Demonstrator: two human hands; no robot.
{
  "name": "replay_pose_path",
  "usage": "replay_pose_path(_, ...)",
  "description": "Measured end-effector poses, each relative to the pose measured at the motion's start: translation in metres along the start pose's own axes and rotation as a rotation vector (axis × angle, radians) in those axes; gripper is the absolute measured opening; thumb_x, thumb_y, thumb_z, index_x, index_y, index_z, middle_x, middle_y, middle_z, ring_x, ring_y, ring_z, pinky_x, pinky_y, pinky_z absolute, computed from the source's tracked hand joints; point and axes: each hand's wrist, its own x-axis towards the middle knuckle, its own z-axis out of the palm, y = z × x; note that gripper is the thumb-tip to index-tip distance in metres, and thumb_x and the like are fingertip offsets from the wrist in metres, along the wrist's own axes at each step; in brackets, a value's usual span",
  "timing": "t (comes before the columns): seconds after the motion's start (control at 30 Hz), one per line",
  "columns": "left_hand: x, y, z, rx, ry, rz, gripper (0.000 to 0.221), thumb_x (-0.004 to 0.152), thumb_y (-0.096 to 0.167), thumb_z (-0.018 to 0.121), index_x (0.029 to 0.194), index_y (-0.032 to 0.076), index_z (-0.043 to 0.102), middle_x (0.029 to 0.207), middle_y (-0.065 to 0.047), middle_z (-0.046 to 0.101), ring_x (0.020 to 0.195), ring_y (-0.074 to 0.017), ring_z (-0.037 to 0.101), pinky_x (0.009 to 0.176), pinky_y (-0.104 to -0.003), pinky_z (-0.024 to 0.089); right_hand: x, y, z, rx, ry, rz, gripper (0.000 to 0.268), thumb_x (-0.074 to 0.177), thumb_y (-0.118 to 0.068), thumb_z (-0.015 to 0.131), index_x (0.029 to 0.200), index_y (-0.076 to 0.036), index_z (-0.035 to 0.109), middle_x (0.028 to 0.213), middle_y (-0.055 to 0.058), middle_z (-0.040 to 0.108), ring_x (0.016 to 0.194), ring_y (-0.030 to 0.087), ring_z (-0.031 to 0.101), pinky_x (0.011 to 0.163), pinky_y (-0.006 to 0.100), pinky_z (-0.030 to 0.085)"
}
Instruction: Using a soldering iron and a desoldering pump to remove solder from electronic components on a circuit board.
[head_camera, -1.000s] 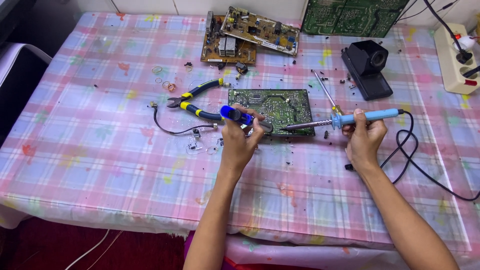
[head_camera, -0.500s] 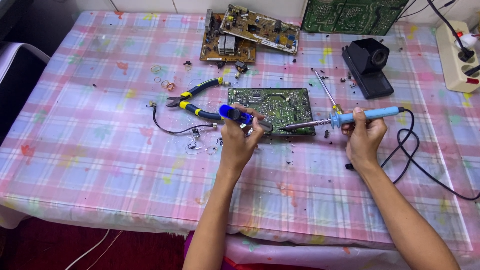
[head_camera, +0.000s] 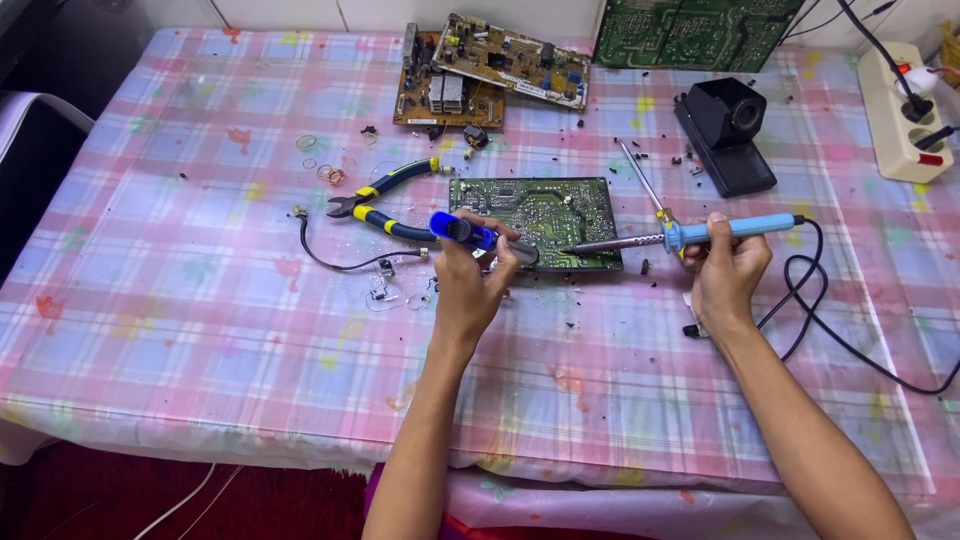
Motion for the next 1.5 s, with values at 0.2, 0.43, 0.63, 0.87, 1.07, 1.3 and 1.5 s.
replay_pose_path(0.2,-0.005,0.003,0.005,-0.094,0.005,-0.005,0.024,0.08,0.0,0.054,0.097,0.004,0.037,0.078,-0.011,0.065,0.072,-0.03,0.068,0.056,-0.037,0.057,-0.001,-0.005,0.002,-0.019,-0.012,-0.024,0.017,0.094,-0.016,0.06,0.089,-0.003,0.05,0.073,0.011,0.059,0.047,0.011,0.053,0.041,0.021,0.048)
replay_pose_path(0.43,-0.007,-0.001,0.01,-0.098,-0.033,0.031,0.024,0.08,-0.003,0.054,0.096,0.003,0.038,0.078,-0.013,0.065,0.072,-0.0318,0.068,0.056,-0.037,0.056,-0.003,-0.005,0.001,-0.021,-0.027,-0.041,0.017,0.094,-0.016,0.059,0.089,-0.003,0.05,0.074,0.011,0.059,0.048,0.01,0.054,0.041,0.021,0.048)
replay_pose_path(0.63,-0.01,-0.002,0.012,-0.049,-0.076,0.061,0.022,0.081,-0.003,0.054,0.097,0.002,0.039,0.078,-0.012,0.065,0.072,-0.0309,0.067,0.056,-0.038,0.057,-0.005,-0.009,0.004,-0.023,-0.029,-0.06,0.017,0.094,-0.017,0.06,0.089,-0.003,0.051,0.076,0.012,0.059,0.048,0.01,0.054,0.041,0.021,0.048)
replay_pose_path(0.87,-0.005,0.002,0.015,0.042,-0.099,0.073,0.022,0.086,0.003,0.05,0.101,0.003,0.035,0.08,-0.012,0.065,0.07,-0.0327,0.066,0.057,-0.042,0.057,-0.007,-0.013,0.006,-0.024,-0.032,-0.07,0.017,0.094,-0.017,0.06,0.089,-0.004,0.051,0.076,0.012,0.059,0.048,0.01,0.053,0.041,0.022,0.047)
replay_pose_path(1.07,-0.009,-0.003,0.017,0.036,-0.06,0.107,0.024,0.083,0.002,0.052,0.102,0.003,0.036,0.079,-0.01,0.066,0.068,-0.0311,0.066,0.056,-0.04,0.057,-0.011,-0.019,0.009,-0.017,-0.024,-0.075,0.017,0.093,-0.017,0.06,0.088,-0.003,0.05,0.076,0.012,0.059,0.047,0.01,0.053,0.041,0.022,0.047)
replay_pose_path(1.3,-0.003,-0.002,-0.001,0.186,0.01,0.22,0.024,0.078,-0.002,0.06,0.097,0.005,0.045,0.078,-0.007,0.067,0.069,-0.0256,0.067,0.057,-0.031,0.055,0.011,-0.002,-0.008,0.003,0.023,-0.146,0.016,0.094,-0.013,0.059,0.088,-0.002,0.05,0.077,0.014,0.059,0.048,0.012,0.054,0.042,0.023,0.047)
replay_pose_path(1.5,0.0,0.0,-0.004,0.203,-0.003,0.189,0.029,0.077,-0.002,0.06,0.1,0.002,0.043,0.078,-0.009,0.066,0.068,-0.0283,0.066,0.055,-0.034,0.055,0.03,-0.015,-0.018,0.072,0.189,-0.196,0.011,0.094,-0.012,0.057,0.089,-0.005,0.05,0.074,0.009,0.057,0.048,0.011,0.054,0.042,0.021,0.049)
